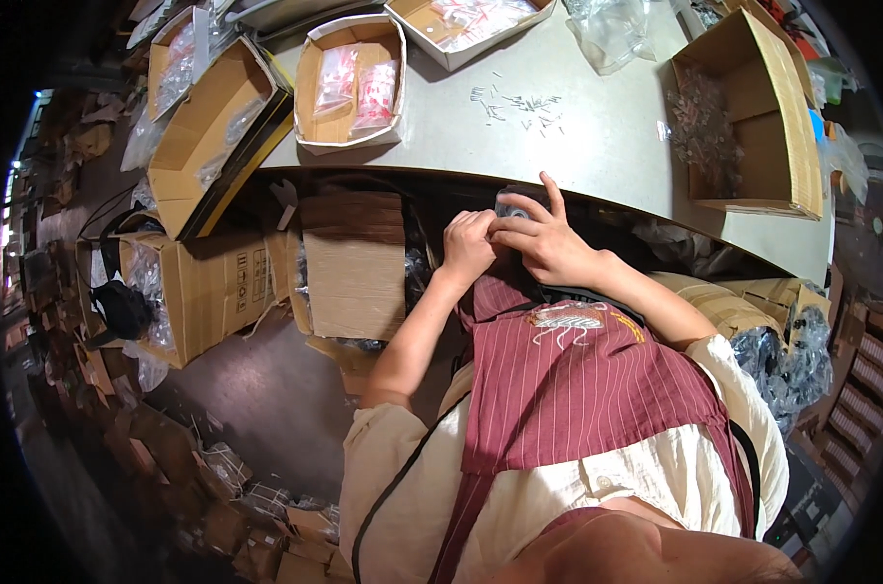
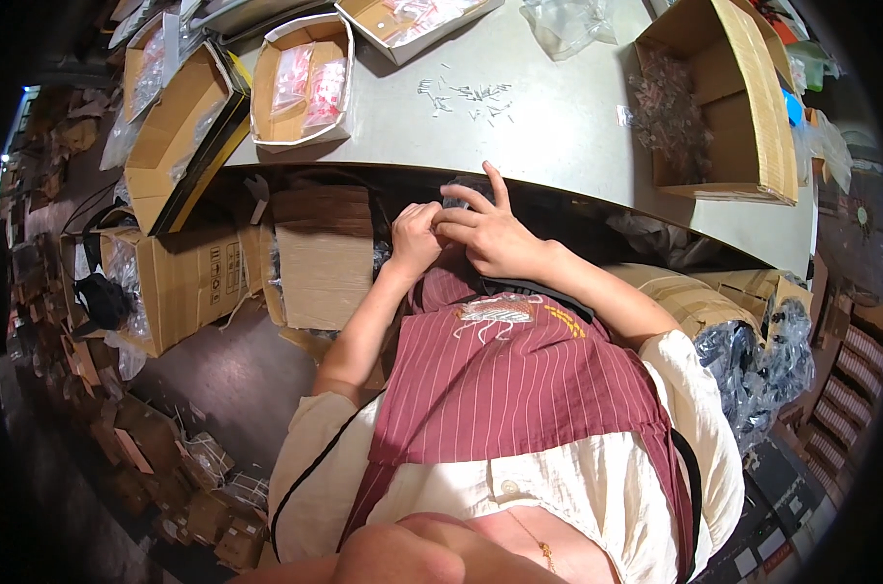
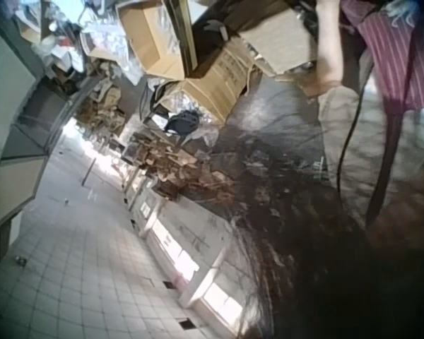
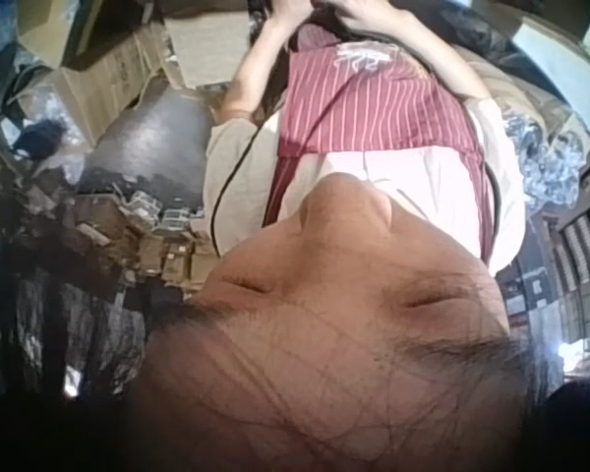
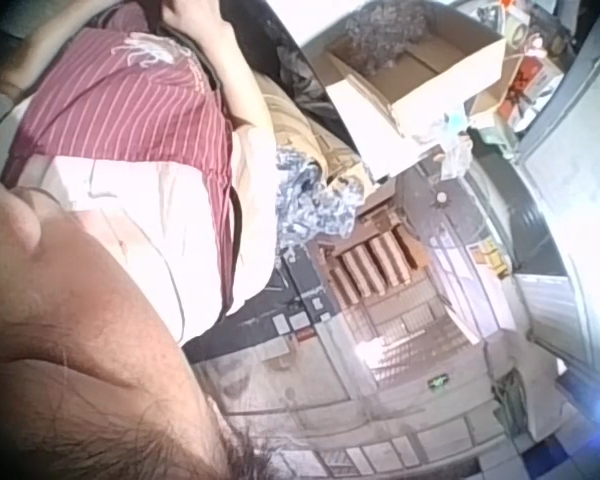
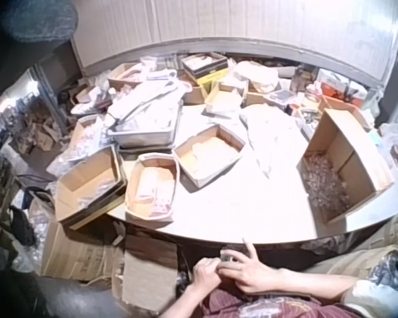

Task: The person places small metal components into a plastic bag by hand and then puts the bag into a larger container.

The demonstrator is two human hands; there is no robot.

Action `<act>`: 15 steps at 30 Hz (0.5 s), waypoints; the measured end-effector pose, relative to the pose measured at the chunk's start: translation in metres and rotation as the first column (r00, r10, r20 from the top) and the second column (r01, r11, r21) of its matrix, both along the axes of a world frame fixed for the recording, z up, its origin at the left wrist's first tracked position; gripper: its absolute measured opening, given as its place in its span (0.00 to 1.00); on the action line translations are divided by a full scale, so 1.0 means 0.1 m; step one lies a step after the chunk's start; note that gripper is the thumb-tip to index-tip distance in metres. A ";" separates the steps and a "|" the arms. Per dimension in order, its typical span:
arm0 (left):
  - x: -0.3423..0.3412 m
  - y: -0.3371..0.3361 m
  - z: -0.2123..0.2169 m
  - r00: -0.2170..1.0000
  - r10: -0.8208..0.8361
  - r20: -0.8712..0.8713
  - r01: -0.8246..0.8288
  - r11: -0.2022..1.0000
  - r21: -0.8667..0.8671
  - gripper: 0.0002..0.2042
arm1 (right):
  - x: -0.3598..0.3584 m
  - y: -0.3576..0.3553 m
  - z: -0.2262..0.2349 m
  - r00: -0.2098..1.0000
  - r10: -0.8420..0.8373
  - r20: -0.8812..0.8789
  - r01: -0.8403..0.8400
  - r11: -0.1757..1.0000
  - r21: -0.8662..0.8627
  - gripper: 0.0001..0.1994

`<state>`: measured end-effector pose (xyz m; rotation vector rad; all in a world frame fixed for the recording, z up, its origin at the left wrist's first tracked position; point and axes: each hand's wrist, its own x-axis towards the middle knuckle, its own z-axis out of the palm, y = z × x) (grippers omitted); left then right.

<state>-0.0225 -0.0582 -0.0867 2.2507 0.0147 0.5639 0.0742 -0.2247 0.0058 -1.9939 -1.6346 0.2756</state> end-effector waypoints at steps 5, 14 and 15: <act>-0.12 0.05 -0.05 0.958 0.197 -0.209 -0.217 0.973 -0.077 0.18 | 0.17 -0.21 -0.01 0.985 -0.135 0.112 0.138 0.990 -0.020 0.21; 0.03 0.08 -0.83 0.946 0.016 -0.323 -0.025 0.999 -0.023 0.20 | 0.17 -0.61 -0.43 0.957 -0.012 0.291 0.067 0.981 -0.180 0.20; 0.08 0.03 -0.94 0.947 0.015 -0.322 -0.024 0.999 -0.026 0.20 | 0.16 -0.61 -0.43 0.956 -0.027 0.291 0.072 0.986 -0.148 0.18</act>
